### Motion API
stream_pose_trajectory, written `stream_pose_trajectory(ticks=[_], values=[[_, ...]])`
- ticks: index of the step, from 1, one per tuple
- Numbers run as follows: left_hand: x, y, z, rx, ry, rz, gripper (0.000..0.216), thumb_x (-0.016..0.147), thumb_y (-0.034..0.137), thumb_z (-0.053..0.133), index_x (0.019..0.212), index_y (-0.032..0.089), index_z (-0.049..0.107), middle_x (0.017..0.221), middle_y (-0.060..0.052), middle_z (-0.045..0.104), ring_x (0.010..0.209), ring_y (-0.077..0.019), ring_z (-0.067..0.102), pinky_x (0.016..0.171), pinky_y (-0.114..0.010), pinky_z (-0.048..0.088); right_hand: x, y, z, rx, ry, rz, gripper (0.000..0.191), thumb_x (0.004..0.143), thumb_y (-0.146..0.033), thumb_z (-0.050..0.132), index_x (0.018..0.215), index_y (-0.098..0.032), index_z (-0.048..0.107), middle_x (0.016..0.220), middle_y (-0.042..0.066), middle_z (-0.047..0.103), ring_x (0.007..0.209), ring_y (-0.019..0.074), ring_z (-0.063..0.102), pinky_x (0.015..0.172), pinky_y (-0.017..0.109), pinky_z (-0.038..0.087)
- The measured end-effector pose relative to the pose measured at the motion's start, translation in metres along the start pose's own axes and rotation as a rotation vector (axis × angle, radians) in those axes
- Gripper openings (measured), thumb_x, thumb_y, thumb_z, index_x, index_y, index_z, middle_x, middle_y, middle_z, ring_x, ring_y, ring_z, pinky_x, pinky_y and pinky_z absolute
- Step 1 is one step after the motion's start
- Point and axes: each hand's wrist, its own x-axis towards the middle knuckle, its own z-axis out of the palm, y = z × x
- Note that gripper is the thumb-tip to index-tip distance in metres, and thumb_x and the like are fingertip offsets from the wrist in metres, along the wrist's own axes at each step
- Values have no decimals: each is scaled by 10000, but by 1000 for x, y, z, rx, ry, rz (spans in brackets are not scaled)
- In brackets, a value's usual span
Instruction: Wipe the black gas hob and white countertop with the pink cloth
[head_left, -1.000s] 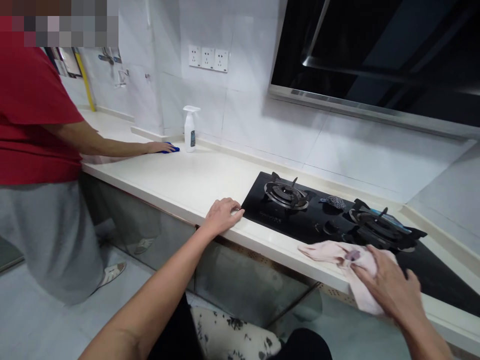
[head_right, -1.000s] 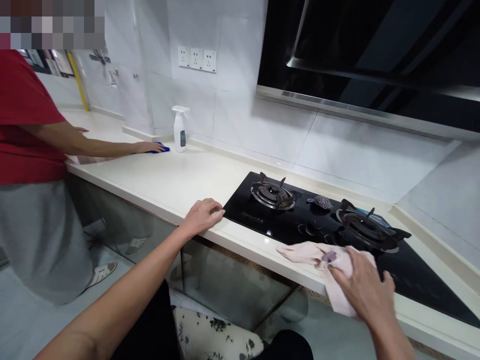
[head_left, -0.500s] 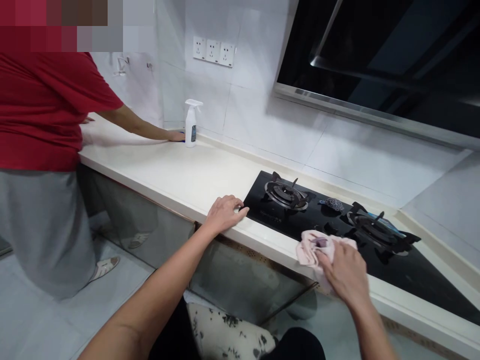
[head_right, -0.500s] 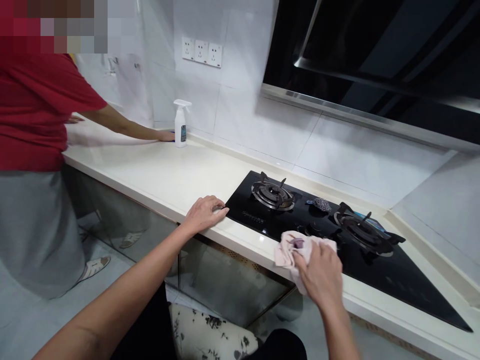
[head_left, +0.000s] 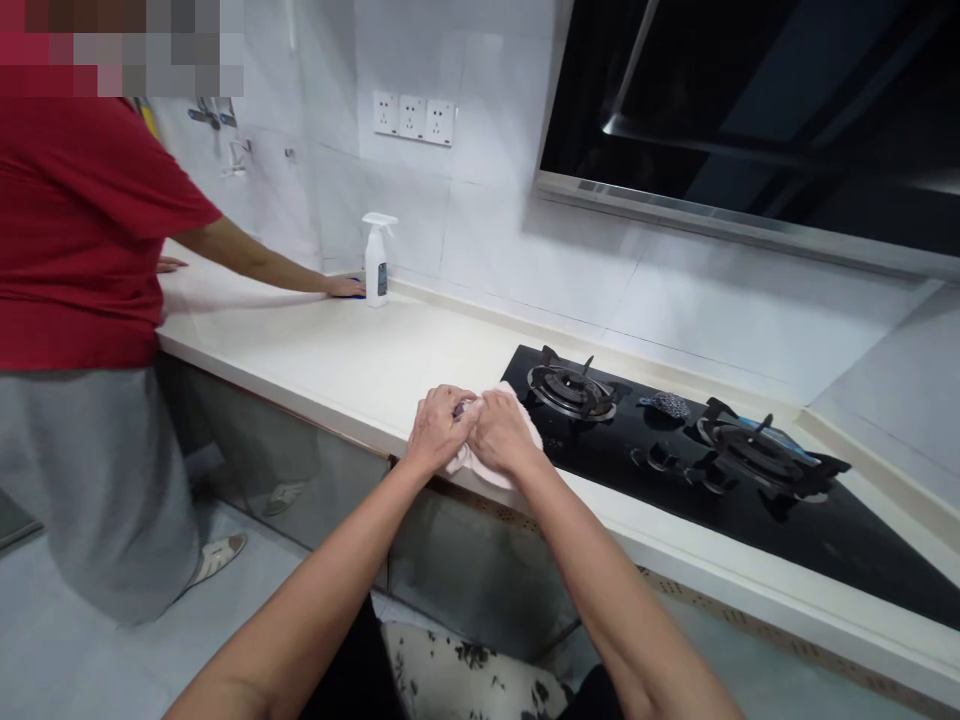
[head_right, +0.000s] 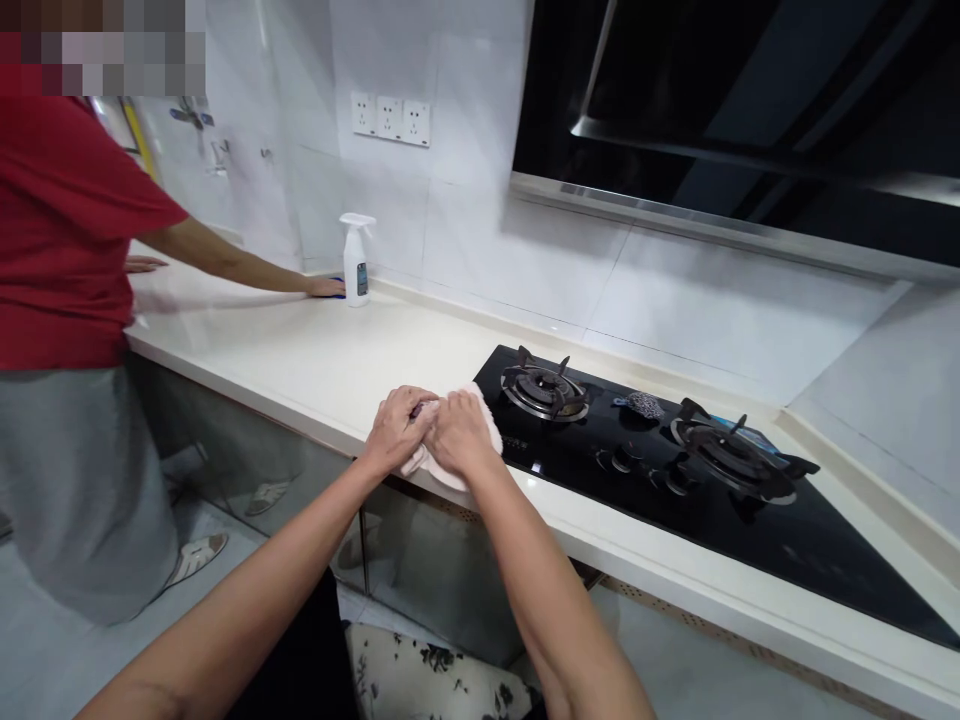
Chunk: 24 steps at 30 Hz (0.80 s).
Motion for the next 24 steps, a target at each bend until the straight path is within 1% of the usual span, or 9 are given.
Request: stream_pose_trajectory(ticks=[2, 4, 7, 9, 11, 15, 18, 21, 24], values=[[1, -3, 0, 8, 13, -36, 312, 1038, 439, 495, 1169, 255, 711, 1200, -73, 722, 1190, -264, 621, 1060, -451, 449, 17, 1, 0, 18, -15, -39, 438, 1046, -366, 503, 1368, -88, 605, 1386, 204, 634, 1334, 290, 499, 1213, 442, 260], [2, -5, 1, 24, 6, -80, 357, 1044, 446, 470, 1244, 250, 692, 1258, -84, 715, 1243, -280, 609, 1090, -478, 429, 24, 8, -3, 30, -17, -39, 435, 1050, -401, 507, 1363, -117, 612, 1412, 172, 635, 1352, 272, 492, 1212, 425, 260], [3, -8, 1, 53, -46, -125, 438, 1058, 469, 412, 1342, 242, 657, 1350, -104, 699, 1315, -299, 580, 1132, -504, 395, 12, 28, -13, 78, -31, 1, 445, 1039, -480, 520, 1338, -166, 622, 1443, 132, 617, 1353, 269, 492, 1151, 407, 327], [4, -9, 1, 67, -78, -143, 472, 1059, 494, 391, 1371, 245, 644, 1388, -109, 694, 1336, -302, 573, 1147, -501, 378, -11, 46, -22, 100, -44, 42, 405, 1007, -456, 569, 1300, -183, 634, 1404, 116, 634, 1303, 269, 524, 1081, 387, 375], [5, -9, 1, 85, -106, -148, 485, 1059, 517, 380, 1351, 248, 658, 1377, -106, 708, 1321, -302, 587, 1141, -488, 374, -44, 66, -31, 93, -41, 93, 353, 980, -384, 591, 1260, -177, 643, 1339, 117, 658, 1234, 265, 558, 1035, 373, 392], [6, -3, 1, 162, -177, -104, 513, 1070, 540, 331, 1224, 250, 725, 1265, -94, 759, 1248, -307, 622, 1099, -475, 379, -118, 105, -38, 4, -4, 252, 311, 960, -328, 554, 1219, -176, 636, 1309, 132, 656, 1212, 274, 564, 1037, 376, 375], [6, 3, 2, 221, -207, -66, 553, 1061, 594, 331, 1182, 255, 750, 1214, -99, 771, 1206, -323, 629, 1069, -485, 391, -152, 126, -40, -86, -12, 406, 344, 981, -352, 499, 1239, -159, 620, 1327, 161, 641, 1214, 298, 571, 1033, 396, 373], [6, 5, 3, 254, -204, -50, 573, 1047, 632, 353, 1163, 249, 764, 1208, -108, 770, 1192, -334, 628, 1057, -499, 401, -148, 138, -39, -122, -59, 494, 400, 1010, -381, 449, 1289, -143, 607, 1320, 185, 645, 1228, 308, 575, 1034, 400, 372], [5, 6, 2, 279, -212, -45, 556, 1040, 620, 380, 1131, 242, 778, 1199, -111, 771, 1188, -337, 629, 1063, -511, 402, -120, 148, -36, -105, -91, 556, 435, 1017, -413, 445, 1302, -129, 612, 1315, 202, 656, 1251, 315, 567, 1047, 409, 367]])
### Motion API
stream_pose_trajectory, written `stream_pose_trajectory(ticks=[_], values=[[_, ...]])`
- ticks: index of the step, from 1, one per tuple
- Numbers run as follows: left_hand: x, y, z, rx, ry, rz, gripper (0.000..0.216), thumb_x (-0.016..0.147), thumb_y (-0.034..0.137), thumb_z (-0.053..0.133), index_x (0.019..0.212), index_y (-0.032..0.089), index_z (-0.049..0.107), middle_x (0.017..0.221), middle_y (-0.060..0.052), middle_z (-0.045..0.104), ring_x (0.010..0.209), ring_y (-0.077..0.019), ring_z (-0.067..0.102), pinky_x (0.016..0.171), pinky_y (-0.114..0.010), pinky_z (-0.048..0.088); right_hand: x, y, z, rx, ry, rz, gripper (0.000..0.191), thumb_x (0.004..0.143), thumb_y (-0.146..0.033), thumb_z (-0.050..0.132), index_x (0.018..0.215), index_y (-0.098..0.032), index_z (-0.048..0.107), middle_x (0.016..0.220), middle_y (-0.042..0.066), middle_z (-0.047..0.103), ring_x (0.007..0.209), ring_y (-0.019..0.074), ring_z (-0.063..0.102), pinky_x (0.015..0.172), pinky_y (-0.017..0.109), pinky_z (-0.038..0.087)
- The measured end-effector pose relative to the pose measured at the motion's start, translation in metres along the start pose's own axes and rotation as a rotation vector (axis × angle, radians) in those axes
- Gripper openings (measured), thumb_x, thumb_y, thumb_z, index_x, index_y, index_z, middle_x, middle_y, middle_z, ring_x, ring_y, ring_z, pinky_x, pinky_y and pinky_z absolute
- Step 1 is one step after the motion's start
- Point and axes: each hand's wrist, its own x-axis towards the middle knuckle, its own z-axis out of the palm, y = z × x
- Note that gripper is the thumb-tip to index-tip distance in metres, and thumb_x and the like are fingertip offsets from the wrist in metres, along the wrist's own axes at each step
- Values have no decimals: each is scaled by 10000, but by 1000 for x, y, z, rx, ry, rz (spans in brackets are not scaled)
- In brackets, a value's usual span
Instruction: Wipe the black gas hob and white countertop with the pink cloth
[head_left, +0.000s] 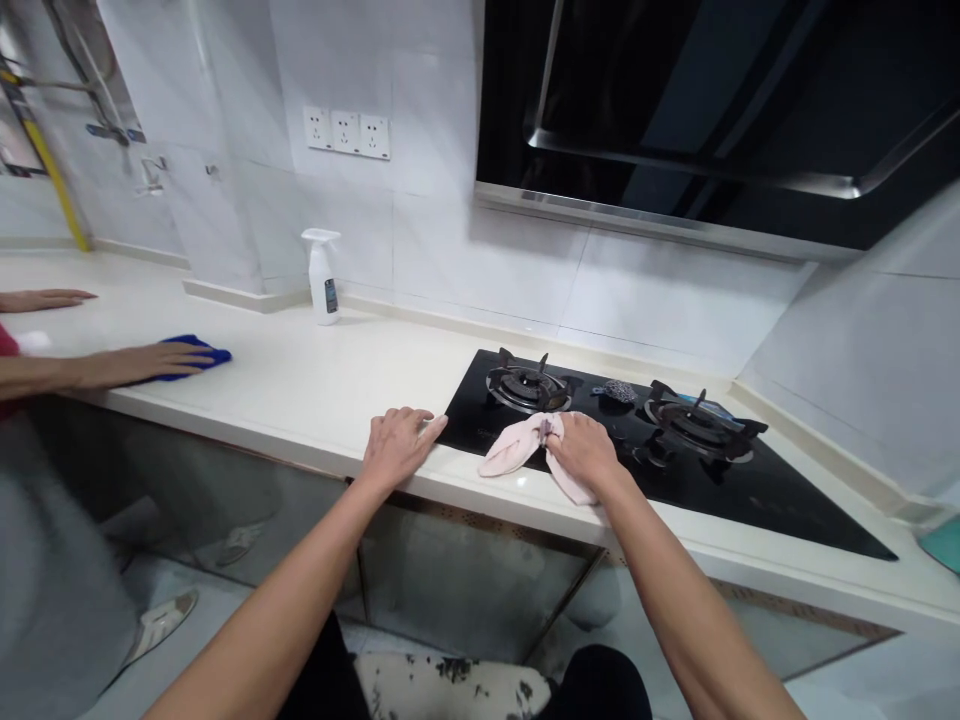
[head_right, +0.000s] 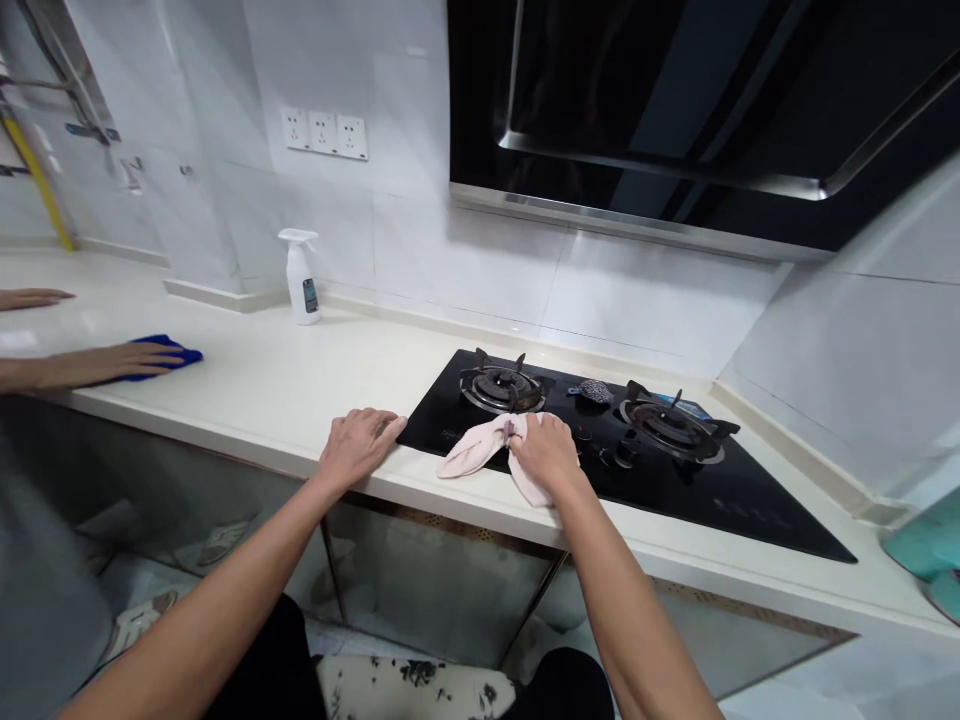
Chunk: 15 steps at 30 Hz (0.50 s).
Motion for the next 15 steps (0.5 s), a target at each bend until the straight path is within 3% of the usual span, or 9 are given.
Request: stream_pose_trajectory(ticks=[4, 7, 11, 15], values=[[0, -2, -1, 23, -2, 6, 520, 1032, 600, 400, 1098, 258, 787, 1190, -106, 776, 1196, -333, 633, 1056, -496, 410, 32, -6, 0, 35, 8, 65, 470, 1018, -434, 446, 1310, -105, 612, 1323, 230, 655, 1246, 328, 563, 1057, 439, 367], [2, -4, -1, 30, 7, 1, 529, 1030, 594, 388, 1107, 251, 783, 1198, -115, 775, 1209, -343, 631, 1050, -506, 413, 27, -7, -2, 49, 19, 37, 455, 1009, -410, 463, 1323, -114, 608, 1365, 225, 635, 1281, 326, 538, 1088, 445, 354], [3, -8, 2, 28, 12, 12, 510, 1022, 584, 395, 1084, 256, 781, 1183, -113, 779, 1194, -339, 634, 1043, -506, 417, -19, 1, -3, 62, 16, -82, 369, 968, -344, 504, 1267, -178, 642, 1356, 145, 649, 1286, 279, 536, 1112, 395, 362], [3, -10, 3, 28, 26, 26, 483, 1017, 569, 414, 1075, 263, 782, 1177, -108, 782, 1185, -332, 636, 1043, -502, 420, -81, 47, 9, 121, 120, -217, 511, 889, -294, 537, 1384, -202, 620, 1521, 135, 574, 1432, 287, 468, 1191, 446, 344]])
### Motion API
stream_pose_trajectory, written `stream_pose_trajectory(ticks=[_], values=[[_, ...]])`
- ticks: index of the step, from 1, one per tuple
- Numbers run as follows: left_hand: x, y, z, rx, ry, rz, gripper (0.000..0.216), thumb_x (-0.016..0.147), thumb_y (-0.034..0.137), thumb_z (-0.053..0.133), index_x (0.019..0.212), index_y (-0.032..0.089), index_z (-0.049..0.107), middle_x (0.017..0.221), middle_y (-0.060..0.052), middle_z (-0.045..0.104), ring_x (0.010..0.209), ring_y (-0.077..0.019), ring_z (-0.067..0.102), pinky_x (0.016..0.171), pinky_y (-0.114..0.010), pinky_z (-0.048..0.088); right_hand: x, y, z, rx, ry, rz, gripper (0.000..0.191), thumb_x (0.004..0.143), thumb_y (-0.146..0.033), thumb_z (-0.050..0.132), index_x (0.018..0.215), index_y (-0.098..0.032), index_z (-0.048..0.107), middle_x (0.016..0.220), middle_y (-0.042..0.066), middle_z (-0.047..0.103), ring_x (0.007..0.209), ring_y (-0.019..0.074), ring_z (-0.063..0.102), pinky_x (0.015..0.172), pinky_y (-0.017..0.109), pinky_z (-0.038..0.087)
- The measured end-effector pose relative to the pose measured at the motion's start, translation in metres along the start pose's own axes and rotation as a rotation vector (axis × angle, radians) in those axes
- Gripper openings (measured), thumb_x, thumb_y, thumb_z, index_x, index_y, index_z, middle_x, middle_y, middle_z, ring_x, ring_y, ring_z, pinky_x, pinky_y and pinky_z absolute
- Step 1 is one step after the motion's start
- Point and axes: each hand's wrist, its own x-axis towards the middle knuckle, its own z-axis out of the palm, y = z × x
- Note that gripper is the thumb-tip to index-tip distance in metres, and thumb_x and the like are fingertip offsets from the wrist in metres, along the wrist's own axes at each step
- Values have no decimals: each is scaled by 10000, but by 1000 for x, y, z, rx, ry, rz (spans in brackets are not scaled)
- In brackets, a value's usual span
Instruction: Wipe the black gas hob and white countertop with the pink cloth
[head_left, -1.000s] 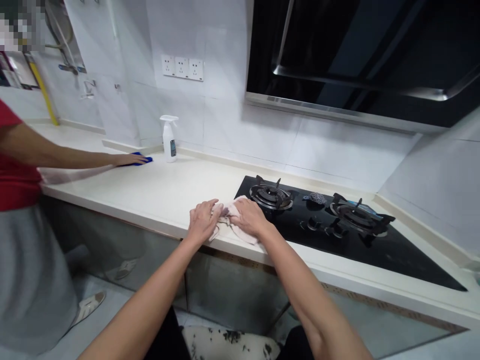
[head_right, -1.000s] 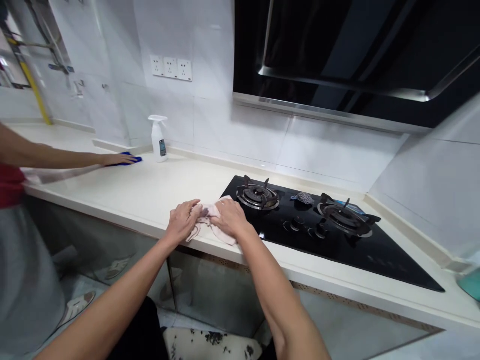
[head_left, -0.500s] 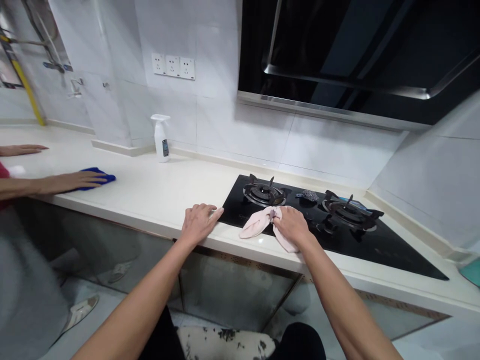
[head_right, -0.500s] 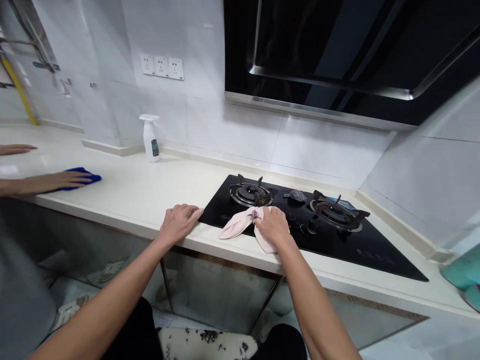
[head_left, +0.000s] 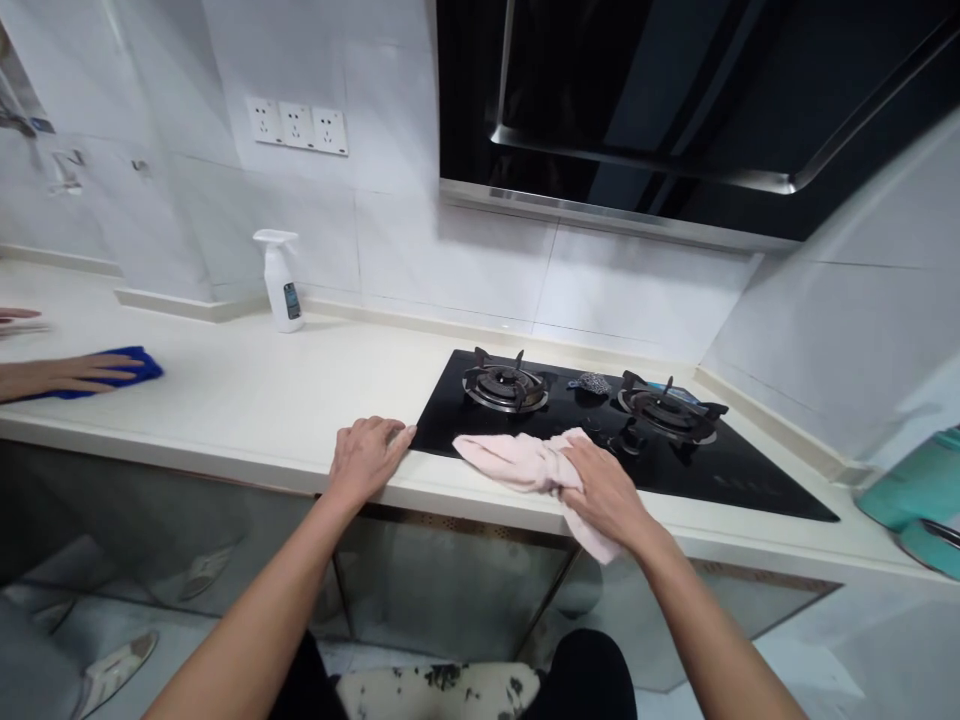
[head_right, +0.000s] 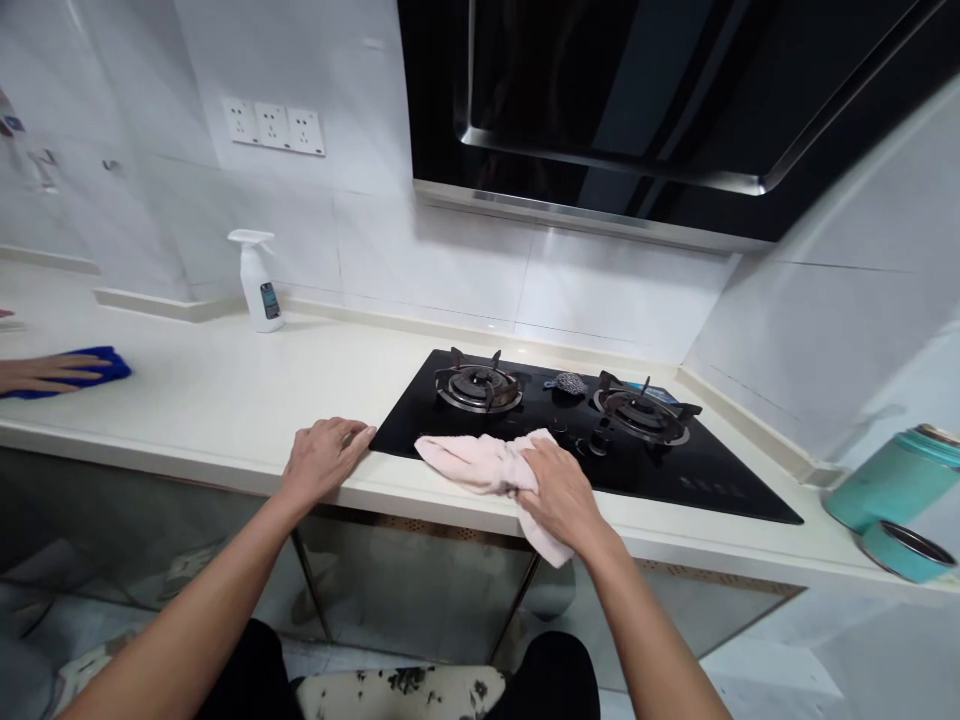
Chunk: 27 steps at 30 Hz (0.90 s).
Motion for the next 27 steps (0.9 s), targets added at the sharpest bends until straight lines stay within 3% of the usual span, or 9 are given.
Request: stream_pose_trajectory(ticks=[3, 6, 9, 12, 16, 22, 27], values=[[0, 2, -1, 18, -12, 0, 486, 1016, 560, 413, 1074, 249, 783, 1171, -112, 779, 1187, -342, 638, 1041, -510, 424, -45, 53, -1, -35, 69, 71, 569, 860, -288, 529, 1414, -194, 621, 1577, 146, 543, 1478, 298, 454, 1207, 493, 358], [0, 5, -4, 30, -35, -9, 492, 1015, 557, 414, 1079, 240, 785, 1171, -118, 775, 1195, -351, 636, 1045, -515, 426, -70, 115, -8, -123, 90, 209, 527, 899, -319, 475, 1368, -156, 653, 1527, 168, 593, 1415, 313, 530, 1178, 489, 402], [1, 8, -5, 54, -41, -3, 497, 1006, 565, 425, 1078, 235, 790, 1178, -128, 769, 1199, -360, 630, 1034, -512, 432, -72, 163, -21, -194, 80, 324, 520, 957, -337, 401, 1356, -133, 664, 1465, 177, 645, 1353, 315, 589, 1144, 451, 428], [1, 9, -4, 68, -28, -1, 492, 1004, 563, 429, 1076, 236, 790, 1174, -128, 769, 1200, -357, 630, 1032, -504, 437, -61, 184, -30, -239, 59, 474, 525, 968, -319, 385, 1386, -152, 655, 1429, 175, 672, 1274, 316, 644, 1058, 432, 466], [0, 7, -3, 41, -15, -6, 491, 1011, 566, 426, 1081, 242, 788, 1180, -120, 770, 1197, -352, 632, 1043, -511, 432, -50, 180, -33, -274, 52, 583, 517, 958, -324, 404, 1388, -175, 652, 1383, 177, 696, 1205, 329, 671, 995, 440, 471], [-2, 11, -3, 28, -7, 7, 467, 1019, 557, 448, 1082, 244, 789, 1159, -120, 773, 1178, -356, 628, 1020, -507, 431, -76, 142, -21, -194, 62, 331, 541, 1001, -507, 381, 1312, -168, 666, 1406, 176, 674, 1312, 327, 602, 1085, 449, 438], [-5, 14, 0, 16, 19, -1, 434, 1016, 548, 489, 1088, 242, 788, 1155, -117, 772, 1153, -350, 629, 1011, -503, 429, -77, 72, -1, -177, 167, 174, 583, 974, -621, 467, 1306, -181, 657, 1486, 190, 620, 1417, 349, 530, 1156, 528, 392]])
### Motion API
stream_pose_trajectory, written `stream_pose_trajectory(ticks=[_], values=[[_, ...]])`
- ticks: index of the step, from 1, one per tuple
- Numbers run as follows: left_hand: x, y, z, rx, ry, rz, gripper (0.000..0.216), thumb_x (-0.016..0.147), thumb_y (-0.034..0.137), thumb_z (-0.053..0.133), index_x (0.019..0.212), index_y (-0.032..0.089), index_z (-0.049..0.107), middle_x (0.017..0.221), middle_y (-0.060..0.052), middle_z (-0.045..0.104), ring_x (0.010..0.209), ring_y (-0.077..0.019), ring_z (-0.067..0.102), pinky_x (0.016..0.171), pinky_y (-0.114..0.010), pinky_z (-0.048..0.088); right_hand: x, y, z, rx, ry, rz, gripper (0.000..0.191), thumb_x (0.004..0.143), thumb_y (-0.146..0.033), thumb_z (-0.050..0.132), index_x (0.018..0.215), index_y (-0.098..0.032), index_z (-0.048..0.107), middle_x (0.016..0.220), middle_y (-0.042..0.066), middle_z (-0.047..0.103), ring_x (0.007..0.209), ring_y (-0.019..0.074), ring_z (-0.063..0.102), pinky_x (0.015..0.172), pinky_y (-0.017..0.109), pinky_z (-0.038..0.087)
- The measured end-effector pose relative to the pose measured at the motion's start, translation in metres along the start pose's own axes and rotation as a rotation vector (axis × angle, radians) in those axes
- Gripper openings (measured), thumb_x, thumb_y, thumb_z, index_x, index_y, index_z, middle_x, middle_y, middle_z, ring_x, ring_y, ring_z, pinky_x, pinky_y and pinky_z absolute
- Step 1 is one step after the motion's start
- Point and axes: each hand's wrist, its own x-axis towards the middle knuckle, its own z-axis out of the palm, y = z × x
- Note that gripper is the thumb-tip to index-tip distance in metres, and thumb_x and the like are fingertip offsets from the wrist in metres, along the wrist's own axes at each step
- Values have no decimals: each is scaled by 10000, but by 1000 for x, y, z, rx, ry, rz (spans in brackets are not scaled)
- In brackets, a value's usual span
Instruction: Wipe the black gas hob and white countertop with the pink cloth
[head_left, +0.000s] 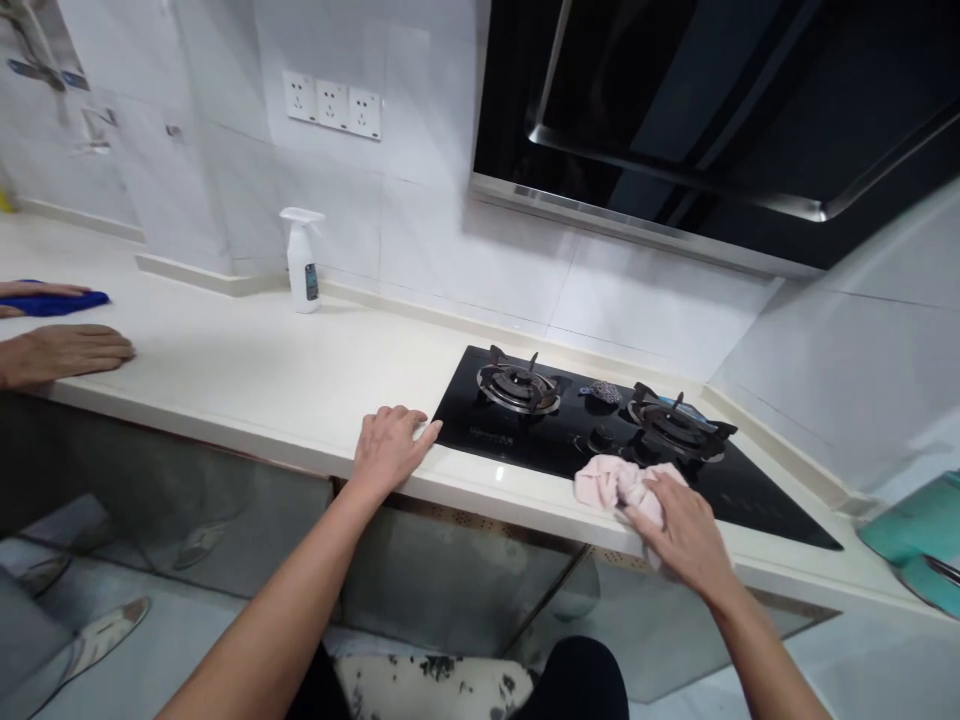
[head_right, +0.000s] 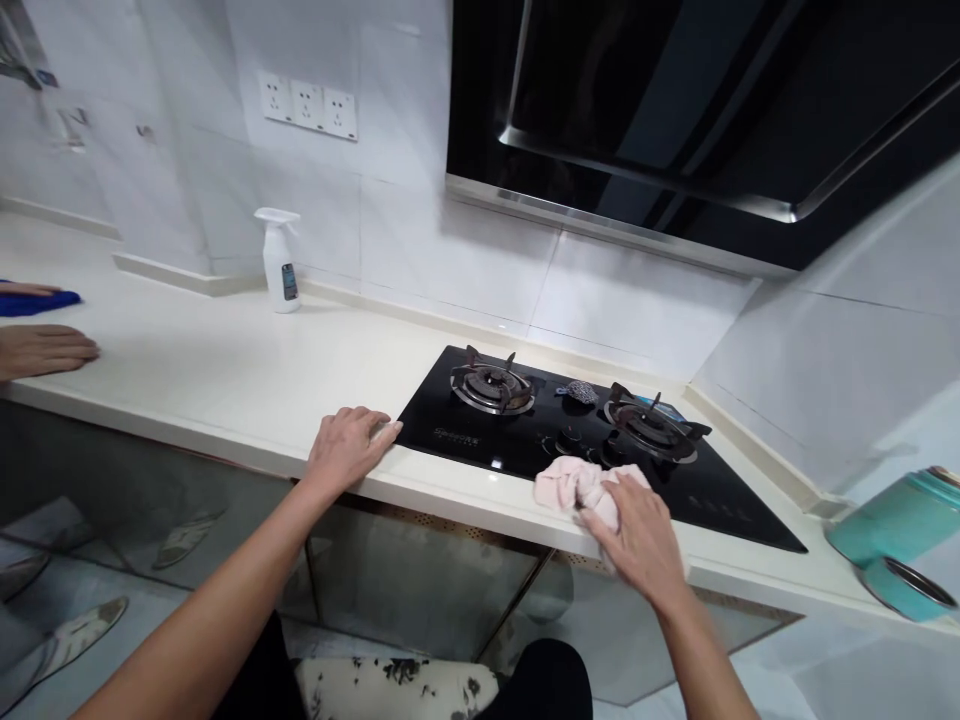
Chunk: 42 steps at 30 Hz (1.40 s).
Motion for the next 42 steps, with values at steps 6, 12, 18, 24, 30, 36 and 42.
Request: stream_pose_trajectory(ticks=[6, 12, 18, 24, 30, 36, 42], values=[[-4, 0, 3, -35, 37, 13, 400, 1014, 553, 526, 1055, 251, 785, 1143, -105, 777, 1160, -331, 632, 1017, -489, 430, 65, -118, 3, 116, -128, -105, 664, 988, -645, 481, 1440, -172, 595, 1513, 169, 596, 1440, 333, 498, 1203, 501, 329], [-3, -4, 2, -132, 106, -17, 463, 1047, 554, 451, 1216, 231, 737, 1241, -113, 744, 1198, -320, 634, 1040, -490, 450, 156, -202, 7, 259, -366, -73, 854, 974, -716, 465, 1618, -156, 424, 1661, 178, 440, 1556, 354, 348, 1256, 501, 204], [0, -8, 4, -147, 184, -63, 474, 1053, 538, 438, 1296, 218, 689, 1299, -130, 710, 1227, -341, 610, 1052, -502, 453, 193, -252, 12, 348, -396, -67, 671, 904, -508, 607, 1447, -114, 595, 1455, 212, 632, 1384, 358, 542, 1158, 476, 347], [0, -14, 9, -130, 196, -12, 426, 1056, 520, 436, 1158, 238, 738, 1216, -105, 745, 1188, -325, 625, 1005, -459, 460, 155, -259, 7, 459, -292, -257, 600, 865, -320, 602, 1441, -151, 580, 1416, 142, 653, 1310, 277, 582, 1136, 400, 405], [-2, -16, 9, -143, 185, -10, 398, 1060, 493, 442, 1075, 244, 753, 1159, -95, 758, 1171, -319, 629, 983, -456, 449, 122, -226, 10, 386, -118, -266, 754, 860, -457, 675, 1534, -158, 520, 1684, 193, 379, 1573, 376, 294, 1287, 572, 189], [-4, -10, 9, -175, 189, -4, 380, 1061, 494, 464, 1102, 250, 752, 1157, -95, 758, 1145, -309, 635, 982, -458, 451, 120, -201, 17, 284, -215, -152, 806, 905, -523, 593, 1590, -121, 458, 1617, 191, 490, 1529, 340, 391, 1266, 479, 263], [-5, -4, 6, -182, 228, -56, 397, 1054, 511, 493, 1246, 235, 703, 1257, -121, 722, 1195, -326, 614, 1019, -482, 457, 174, -232, 26, 387, -316, -233, 722, 897, -460, 594, 1547, -151, 525, 1624, 160, 489, 1528, 344, 385, 1252, 481, 271]])
